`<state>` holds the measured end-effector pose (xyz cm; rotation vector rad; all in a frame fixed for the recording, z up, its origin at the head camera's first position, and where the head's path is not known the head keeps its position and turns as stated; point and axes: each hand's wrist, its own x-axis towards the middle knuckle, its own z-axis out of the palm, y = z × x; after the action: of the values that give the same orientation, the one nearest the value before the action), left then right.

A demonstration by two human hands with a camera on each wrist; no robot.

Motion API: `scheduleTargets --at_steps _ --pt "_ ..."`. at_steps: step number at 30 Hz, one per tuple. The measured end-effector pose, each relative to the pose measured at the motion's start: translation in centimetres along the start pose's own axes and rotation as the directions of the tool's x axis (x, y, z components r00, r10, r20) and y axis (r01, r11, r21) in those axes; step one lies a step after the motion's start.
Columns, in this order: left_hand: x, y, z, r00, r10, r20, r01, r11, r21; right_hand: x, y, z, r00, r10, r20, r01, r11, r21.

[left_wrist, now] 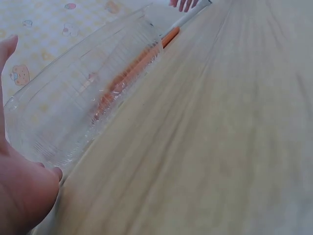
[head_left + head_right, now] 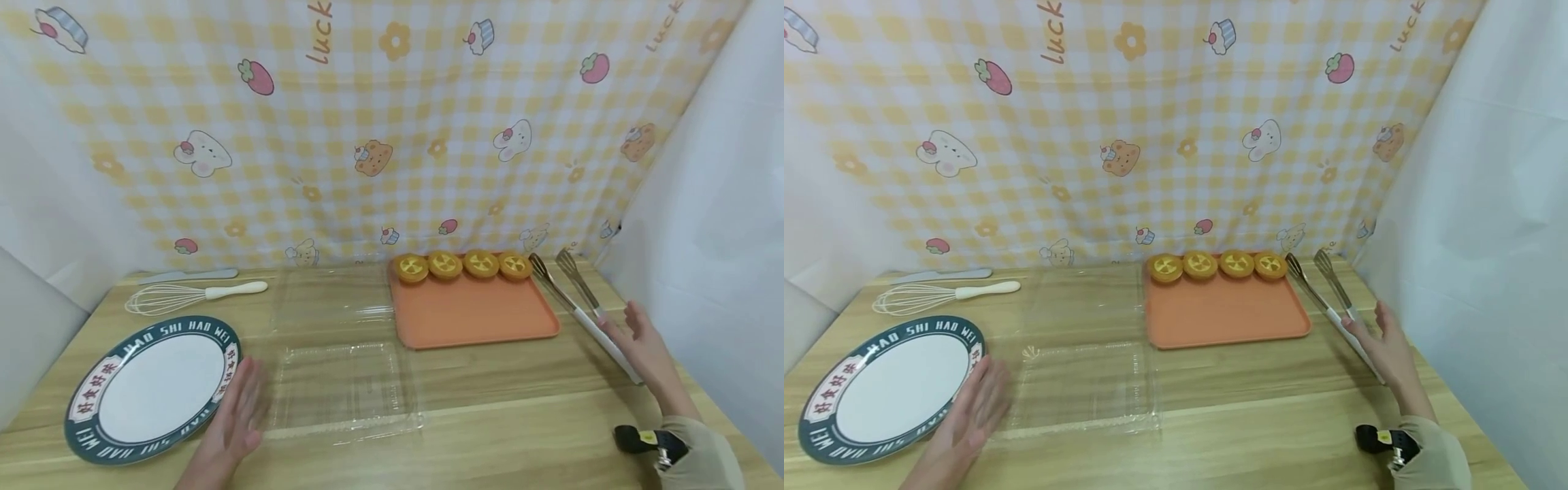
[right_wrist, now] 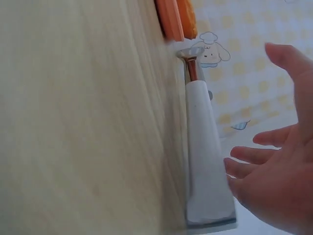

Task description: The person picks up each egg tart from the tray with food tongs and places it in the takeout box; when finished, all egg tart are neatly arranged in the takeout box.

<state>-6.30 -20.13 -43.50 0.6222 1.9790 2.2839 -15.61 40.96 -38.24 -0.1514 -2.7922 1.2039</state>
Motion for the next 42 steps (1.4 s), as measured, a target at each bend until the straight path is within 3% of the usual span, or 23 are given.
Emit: scheduleTargets --at_steps 6,14,23,30,34,42 --pt "0.3 0.4 0.5 1.0 0.023 0.018 -0.023 1.0 0.009 0.3 1.0 0.2 0.999 -0.044 -0.019 0.042 0.995 -0.087" --pt "0.0 0.7 0.3 0.995 -0.075 -0.067 0.08 0.995 0.067 0.4 2.1 0.8 0.991 -0.081 -0.105 0.051 0.964 -0.262" --pt "0.2 1.0 0.7 0.991 -0.103 -0.082 0.108 0.993 0.054 0.3 3.8 0.6 0.995 -0.035 -0.097 0.008 0.963 -0.269" --pt "0.4 1.1 0.9 0.991 -0.102 -0.086 0.108 0.991 0.077 0.7 4.0 0.4 0.977 -0.18 -0.111 0.127 0.92 -0.37" --pt "0.4 1.0 0.8 0.99 -0.109 -0.087 0.116 0.99 0.078 0.9 3.6 0.5 0.971 -0.223 -0.089 0.17 0.898 -0.406" --pt "0.5 0.8 0.7 0.985 -0.131 -0.111 0.143 0.984 0.107 0.5 2.7 0.7 0.98 -0.186 -0.075 0.151 0.932 -0.33"
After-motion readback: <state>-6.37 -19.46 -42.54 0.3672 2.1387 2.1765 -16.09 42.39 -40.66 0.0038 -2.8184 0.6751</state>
